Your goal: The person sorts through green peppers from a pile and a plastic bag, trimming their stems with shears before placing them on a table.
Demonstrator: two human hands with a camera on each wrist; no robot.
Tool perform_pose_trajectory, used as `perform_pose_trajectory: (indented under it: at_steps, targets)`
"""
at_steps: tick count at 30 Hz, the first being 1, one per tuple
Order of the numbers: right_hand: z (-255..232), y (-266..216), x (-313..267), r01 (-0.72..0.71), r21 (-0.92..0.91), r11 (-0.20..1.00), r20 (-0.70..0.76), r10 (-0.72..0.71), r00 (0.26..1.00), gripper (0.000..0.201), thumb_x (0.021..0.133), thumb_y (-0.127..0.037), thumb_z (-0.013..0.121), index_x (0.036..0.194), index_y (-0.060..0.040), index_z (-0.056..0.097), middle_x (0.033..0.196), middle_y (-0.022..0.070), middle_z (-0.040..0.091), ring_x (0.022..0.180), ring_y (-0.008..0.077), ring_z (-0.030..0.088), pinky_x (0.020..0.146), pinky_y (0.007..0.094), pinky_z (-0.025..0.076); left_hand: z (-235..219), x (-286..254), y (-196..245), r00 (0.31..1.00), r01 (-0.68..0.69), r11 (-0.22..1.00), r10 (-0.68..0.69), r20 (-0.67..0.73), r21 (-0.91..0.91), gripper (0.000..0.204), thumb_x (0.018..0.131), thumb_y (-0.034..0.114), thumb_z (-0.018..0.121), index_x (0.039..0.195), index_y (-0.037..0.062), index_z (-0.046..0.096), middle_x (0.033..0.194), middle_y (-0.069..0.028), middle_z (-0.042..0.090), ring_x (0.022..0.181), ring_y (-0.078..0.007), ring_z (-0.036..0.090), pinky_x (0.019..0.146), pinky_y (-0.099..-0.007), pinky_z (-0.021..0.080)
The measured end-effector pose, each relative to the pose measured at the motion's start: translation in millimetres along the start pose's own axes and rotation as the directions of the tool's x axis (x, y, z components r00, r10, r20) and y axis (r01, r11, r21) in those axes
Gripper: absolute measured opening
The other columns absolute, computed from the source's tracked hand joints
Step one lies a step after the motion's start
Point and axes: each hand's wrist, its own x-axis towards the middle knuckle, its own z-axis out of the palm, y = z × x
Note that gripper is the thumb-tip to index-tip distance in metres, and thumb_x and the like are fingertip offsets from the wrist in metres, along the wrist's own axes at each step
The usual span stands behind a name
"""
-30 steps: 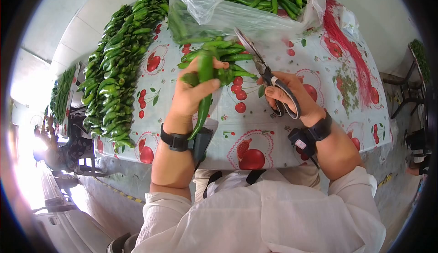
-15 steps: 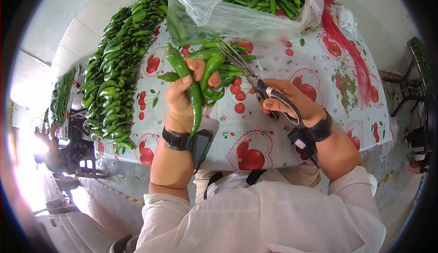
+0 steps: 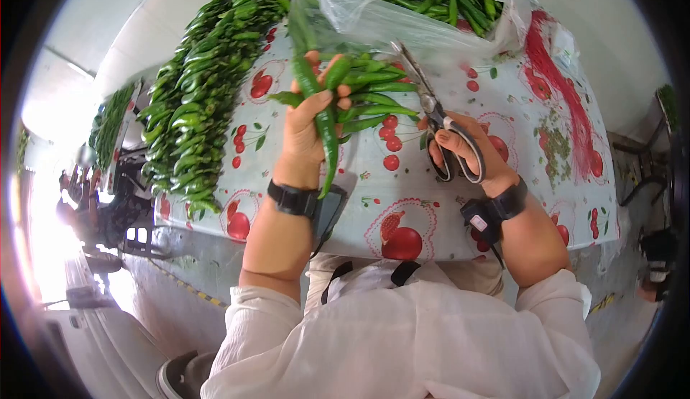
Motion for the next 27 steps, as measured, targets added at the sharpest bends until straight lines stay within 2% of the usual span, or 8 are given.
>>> perform_pose_trajectory:
  at_steps: [6,7,9,10,13,17,21,27]
  targets:
    - [1.7,-5.5,-2.4,-0.016,-0.056,0.998,-0.030,0.015,0.999,0.038,0.087,-0.038,0.058,0.101,-0.0028,0.058,0.058,0.0024,0.055,0.052,0.0093,0.050,0.052,0.0235,0.039,25.7,-1.4,12.8,0.999,-0.010,0.980,0.001,0.044,0.198,0.060,0.075,-0.004,0.061,0.130,0.0028,0.038,0.114,-0.0149,0.057,0.079,-0.0173,0.062,0.070,-0.0274,0.053]
    - [1.9,-3.8,-2.8,-0.017,-0.052,0.999,-0.033,0.015,0.999,0.038,0.087,-0.038,0.058,0.101,-0.0027,0.058,0.058,0.0024,0.055,0.052,0.0091,0.050,0.051,0.0233,0.038,26.0,-0.6,19.0,0.994,-0.052,0.911,0.009,0.105,0.410,0.058,0.075,-0.003,0.062,0.129,0.0030,0.041,0.115,-0.0146,0.057,0.079,-0.0164,0.062,0.073,-0.0269,0.052]
    - [2.1,0.4,-1.7,-0.014,-0.040,0.999,-0.038,0.012,0.999,0.037,0.088,-0.037,0.058,0.101,-0.0027,0.058,0.058,0.0024,0.055,0.051,0.0088,0.049,0.050,0.0229,0.038,24.0,-1.2,40.9,0.975,-0.156,0.634,-0.022,0.219,0.758,0.053,0.076,-0.002,0.065,0.125,0.0032,0.048,0.118,-0.0141,0.056,0.080,-0.0147,0.061,0.078,-0.0260,0.049]
    - [1.8,1.5,-1.5,-0.007,-0.053,0.999,-0.028,0.005,1.000,0.037,0.088,-0.037,0.058,0.101,-0.0025,0.058,0.058,0.0024,0.055,0.051,0.0087,0.049,0.049,0.0228,0.038,31.0,-7.7,55.4,0.989,-0.062,0.457,-0.093,0.117,0.887,0.049,0.072,-0.001,0.067,0.119,0.0030,0.054,0.122,-0.0134,0.054,0.091,-0.0177,0.060,0.085,-0.0272,0.045]
    - [1.5,4.0,-0.9,0.006,-0.073,0.997,-0.007,-0.007,1.000,0.037,0.088,-0.036,0.058,0.102,-0.0020,0.058,0.058,0.0020,0.054,0.051,0.0084,0.049,0.048,0.0225,0.037,2.6,-4.4,81.2,0.857,-0.514,-0.071,-0.088,0.508,0.855,0.052,0.069,-0.004,0.066,0.119,0.0034,0.054,0.121,-0.0131,0.055,0.105,-0.0227,0.056,0.090,-0.0308,0.044]
    - [3.1,2.8,-2.0,-0.008,-0.035,0.999,0.004,0.009,1.000,0.034,0.088,-0.033,0.060,0.102,-0.0018,0.058,0.058,0.0009,0.053,0.051,0.0082,0.048,0.049,0.0222,0.037,-21.4,-22.7,113.0,0.902,-0.415,-0.364,-0.284,0.325,0.834,0.056,0.062,-0.007,0.061,0.115,0.0094,0.057,0.127,-0.0133,0.049,0.115,-0.0320,0.050,0.094,-0.0364,0.044]
    - [2.3,3.8,-1.3,0.004,-0.018,1.000,0.042,-0.003,0.999,0.031,0.087,-0.030,0.062,0.102,-0.0019,0.058,0.059,0.0003,0.052,0.050,0.0078,0.047,0.049,0.0215,0.037,-48.5,-36.0,125.1,0.888,-0.405,-0.482,-0.408,0.210,0.777,0.058,0.060,-0.007,0.062,0.115,0.0129,0.057,0.130,-0.0129,0.045,0.114,-0.0333,0.050,0.091,-0.0377,0.046]
    - [-0.1,4.6,-1.4,-0.007,-0.027,1.000,0.058,0.008,0.998,0.030,0.088,-0.028,0.062,0.102,-0.0019,0.058,0.061,0.0001,0.053,0.051,0.0073,0.048,0.049,0.0205,0.036,-82.3,-45.9,128.1,0.836,-0.430,-0.463,-0.528,0.149,0.775,0.069,0.059,-0.002,0.068,0.123,0.0179,0.053,0.133,-0.0145,0.042,0.116,-0.0347,0.047,0.097,-0.0377,0.042]
